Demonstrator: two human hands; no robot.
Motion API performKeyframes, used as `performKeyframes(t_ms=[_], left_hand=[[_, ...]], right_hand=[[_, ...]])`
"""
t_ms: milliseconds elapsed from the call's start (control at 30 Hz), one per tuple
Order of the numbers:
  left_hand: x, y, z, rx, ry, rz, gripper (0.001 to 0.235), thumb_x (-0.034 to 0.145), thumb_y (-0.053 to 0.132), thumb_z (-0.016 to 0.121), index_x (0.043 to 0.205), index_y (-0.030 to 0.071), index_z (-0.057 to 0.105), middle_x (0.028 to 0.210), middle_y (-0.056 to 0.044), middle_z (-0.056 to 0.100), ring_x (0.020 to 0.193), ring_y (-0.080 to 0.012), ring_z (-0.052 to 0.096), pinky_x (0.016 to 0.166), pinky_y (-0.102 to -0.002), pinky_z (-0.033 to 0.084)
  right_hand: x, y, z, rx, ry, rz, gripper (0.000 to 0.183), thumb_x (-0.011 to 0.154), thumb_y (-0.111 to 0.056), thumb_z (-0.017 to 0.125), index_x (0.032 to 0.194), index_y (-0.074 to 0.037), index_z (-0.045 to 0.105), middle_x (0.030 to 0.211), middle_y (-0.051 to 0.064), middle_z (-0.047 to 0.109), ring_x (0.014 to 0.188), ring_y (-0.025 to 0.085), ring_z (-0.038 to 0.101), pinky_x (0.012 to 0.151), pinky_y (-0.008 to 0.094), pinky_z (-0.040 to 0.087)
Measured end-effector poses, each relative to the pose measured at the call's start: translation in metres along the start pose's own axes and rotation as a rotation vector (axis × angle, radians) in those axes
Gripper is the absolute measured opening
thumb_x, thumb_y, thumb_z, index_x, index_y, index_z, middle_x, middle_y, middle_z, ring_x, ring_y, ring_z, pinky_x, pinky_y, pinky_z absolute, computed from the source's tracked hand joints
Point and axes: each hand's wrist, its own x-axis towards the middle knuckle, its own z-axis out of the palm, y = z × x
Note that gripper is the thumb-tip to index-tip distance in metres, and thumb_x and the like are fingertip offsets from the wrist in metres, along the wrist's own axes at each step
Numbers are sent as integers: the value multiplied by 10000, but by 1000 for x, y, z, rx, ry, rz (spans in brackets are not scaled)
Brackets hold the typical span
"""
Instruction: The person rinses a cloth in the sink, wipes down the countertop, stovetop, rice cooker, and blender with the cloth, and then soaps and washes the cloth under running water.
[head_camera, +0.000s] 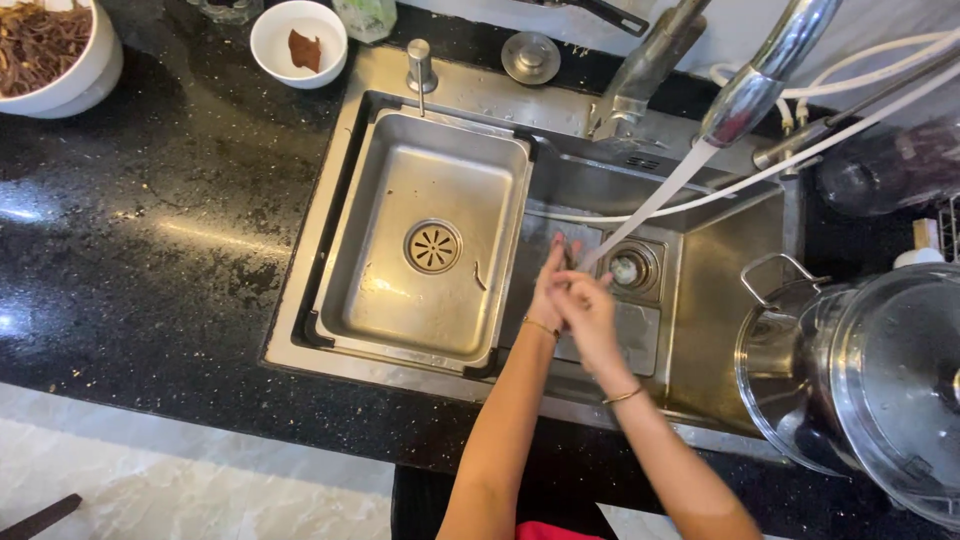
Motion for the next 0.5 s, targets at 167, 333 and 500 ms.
performKeyframes(t_ms=[167,333,500], left_hand=[[29,-30,-35,69,-303,99,426,1099,355,476,1417,76,524,1278,-108,622,1186,-257,601,990,-404,527],[7,-36,-18,205,-198,152,418,1022,210,465,1411,75,539,1324,-79,637,1212,-197,604,1033,-353,513],[-28,-17,6,202,-136,108,438,990,236,516,1425,236,569,1313,-4,617,1165,-178,579,1004,-458,522]], right_hand=[[44,17,2,-460,307,-287,268,939,-185,709,756,-14,613,624,103,567,585,154,519,651,350,432],[81,25,-10,-479,369,-208,353,1010,-185,667,737,-14,523,628,120,507,597,177,447,578,367,399],[89,18,-13,-158,377,-8,378,995,-230,674,698,-57,518,619,2,508,577,100,475,530,310,384]])
